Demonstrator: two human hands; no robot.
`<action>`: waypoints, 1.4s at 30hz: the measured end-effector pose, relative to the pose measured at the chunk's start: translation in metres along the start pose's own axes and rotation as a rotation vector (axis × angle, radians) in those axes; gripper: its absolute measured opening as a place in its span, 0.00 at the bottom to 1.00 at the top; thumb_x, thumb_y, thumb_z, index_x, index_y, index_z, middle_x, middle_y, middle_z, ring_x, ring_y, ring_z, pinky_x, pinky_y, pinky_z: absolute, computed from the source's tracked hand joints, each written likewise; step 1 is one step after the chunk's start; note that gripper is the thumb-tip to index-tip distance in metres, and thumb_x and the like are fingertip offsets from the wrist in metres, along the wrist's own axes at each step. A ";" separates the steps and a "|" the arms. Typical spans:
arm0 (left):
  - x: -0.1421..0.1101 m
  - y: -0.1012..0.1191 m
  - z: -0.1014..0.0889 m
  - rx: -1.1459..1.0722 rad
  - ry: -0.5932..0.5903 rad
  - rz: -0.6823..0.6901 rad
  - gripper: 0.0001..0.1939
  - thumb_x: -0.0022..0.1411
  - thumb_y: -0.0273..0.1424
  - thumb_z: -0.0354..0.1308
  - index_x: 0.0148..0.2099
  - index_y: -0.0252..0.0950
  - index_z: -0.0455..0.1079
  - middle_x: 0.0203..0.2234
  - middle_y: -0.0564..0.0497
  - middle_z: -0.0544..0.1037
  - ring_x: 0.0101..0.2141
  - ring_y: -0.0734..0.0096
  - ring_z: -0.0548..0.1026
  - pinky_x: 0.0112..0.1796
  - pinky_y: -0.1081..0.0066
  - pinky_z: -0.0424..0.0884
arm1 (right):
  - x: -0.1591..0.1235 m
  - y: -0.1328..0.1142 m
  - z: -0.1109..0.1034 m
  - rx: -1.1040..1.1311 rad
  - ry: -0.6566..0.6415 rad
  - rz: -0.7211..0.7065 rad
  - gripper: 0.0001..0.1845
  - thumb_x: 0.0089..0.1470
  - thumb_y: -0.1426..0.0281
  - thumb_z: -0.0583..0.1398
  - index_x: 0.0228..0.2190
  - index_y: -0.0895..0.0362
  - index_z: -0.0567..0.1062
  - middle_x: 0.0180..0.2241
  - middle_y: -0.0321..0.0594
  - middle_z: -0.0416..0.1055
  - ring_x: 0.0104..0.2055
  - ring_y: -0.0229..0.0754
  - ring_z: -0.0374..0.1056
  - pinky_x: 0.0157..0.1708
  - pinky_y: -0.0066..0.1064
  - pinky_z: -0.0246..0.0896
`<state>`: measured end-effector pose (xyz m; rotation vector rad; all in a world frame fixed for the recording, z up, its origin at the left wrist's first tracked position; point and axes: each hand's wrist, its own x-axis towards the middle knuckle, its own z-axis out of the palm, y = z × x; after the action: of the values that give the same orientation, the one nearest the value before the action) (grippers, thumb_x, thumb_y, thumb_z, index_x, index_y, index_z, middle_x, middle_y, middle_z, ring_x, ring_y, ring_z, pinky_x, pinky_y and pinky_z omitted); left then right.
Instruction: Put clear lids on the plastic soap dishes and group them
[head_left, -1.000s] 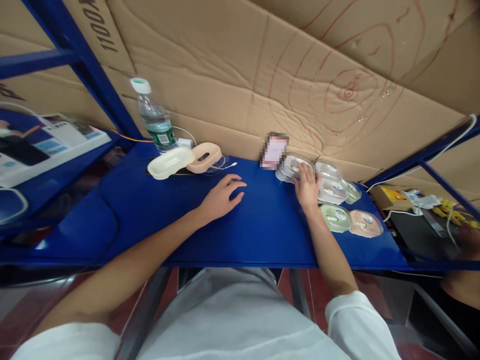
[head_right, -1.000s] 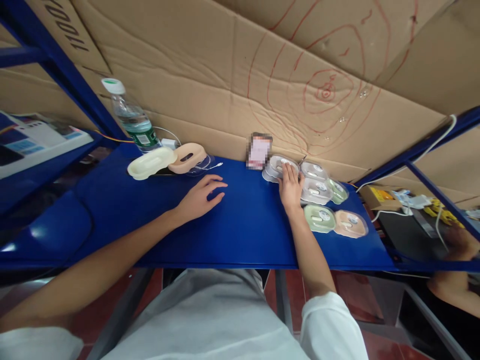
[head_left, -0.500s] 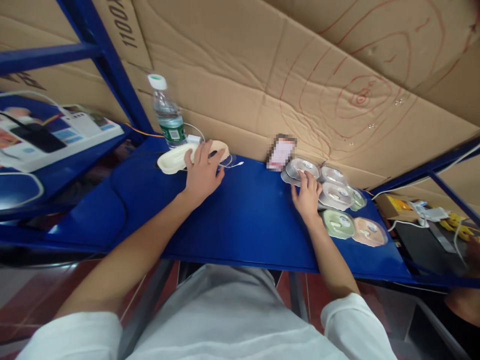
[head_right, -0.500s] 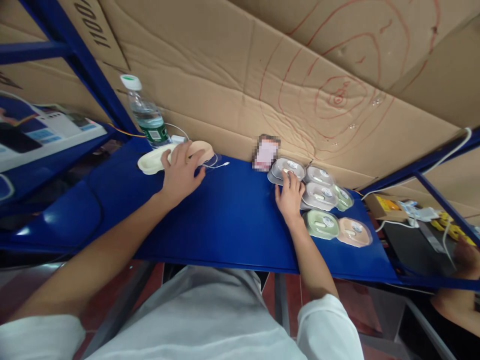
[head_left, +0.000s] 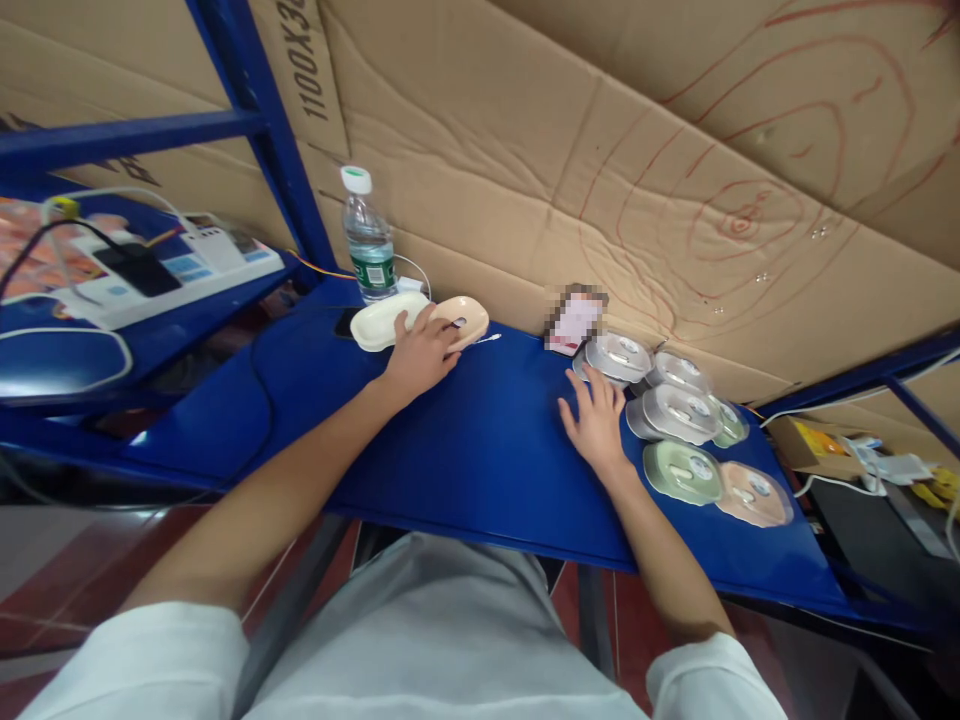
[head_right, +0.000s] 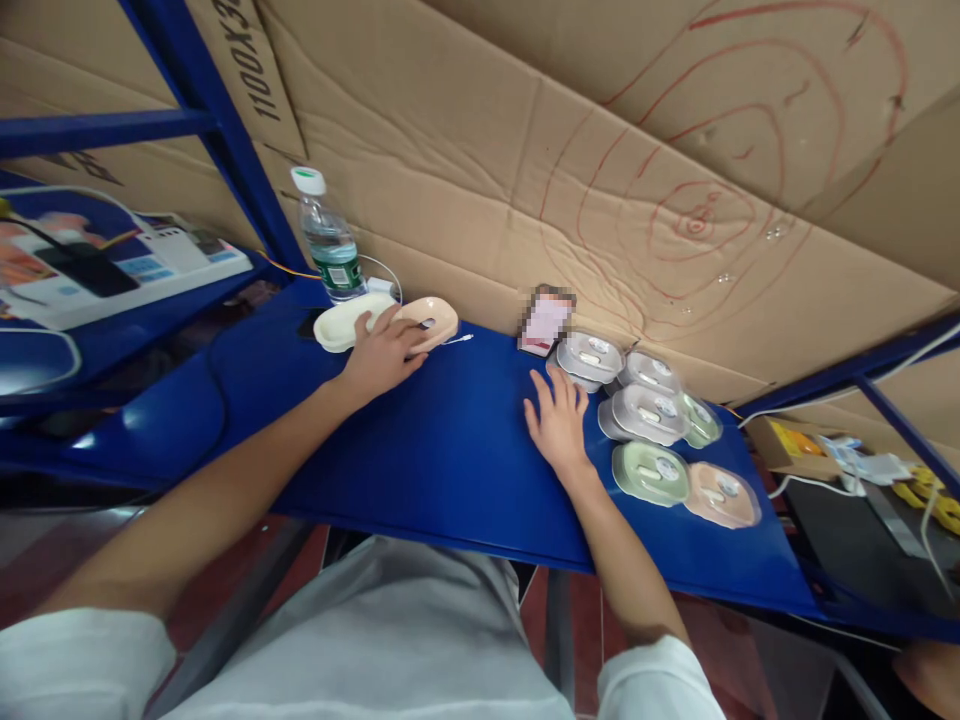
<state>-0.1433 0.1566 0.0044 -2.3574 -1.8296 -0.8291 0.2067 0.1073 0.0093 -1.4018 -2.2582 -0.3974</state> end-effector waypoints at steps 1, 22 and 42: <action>-0.001 0.003 0.001 0.010 -0.024 0.037 0.19 0.72 0.32 0.57 0.60 0.38 0.80 0.62 0.36 0.79 0.73 0.35 0.60 0.68 0.29 0.53 | -0.001 -0.004 0.002 0.020 -0.028 -0.032 0.25 0.75 0.63 0.53 0.68 0.54 0.70 0.70 0.57 0.65 0.73 0.59 0.60 0.70 0.59 0.52; -0.024 0.025 -0.034 -0.138 -0.425 0.412 0.29 0.73 0.45 0.60 0.72 0.48 0.68 0.74 0.42 0.65 0.73 0.45 0.63 0.70 0.44 0.59 | -0.001 -0.001 0.002 0.294 -0.257 -0.290 0.18 0.75 0.60 0.59 0.58 0.51 0.80 0.63 0.48 0.77 0.68 0.56 0.68 0.65 0.53 0.59; -0.034 0.045 -0.009 -0.322 -0.418 0.335 0.46 0.66 0.37 0.69 0.79 0.47 0.52 0.76 0.38 0.54 0.74 0.38 0.59 0.69 0.41 0.66 | -0.007 -0.023 0.001 0.359 -0.252 -0.243 0.23 0.75 0.75 0.51 0.63 0.50 0.76 0.65 0.44 0.76 0.71 0.49 0.67 0.71 0.51 0.51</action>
<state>-0.1115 0.1101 0.0104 -3.1264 -1.4163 -0.6675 0.1887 0.0919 0.0050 -1.0449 -2.5528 0.1184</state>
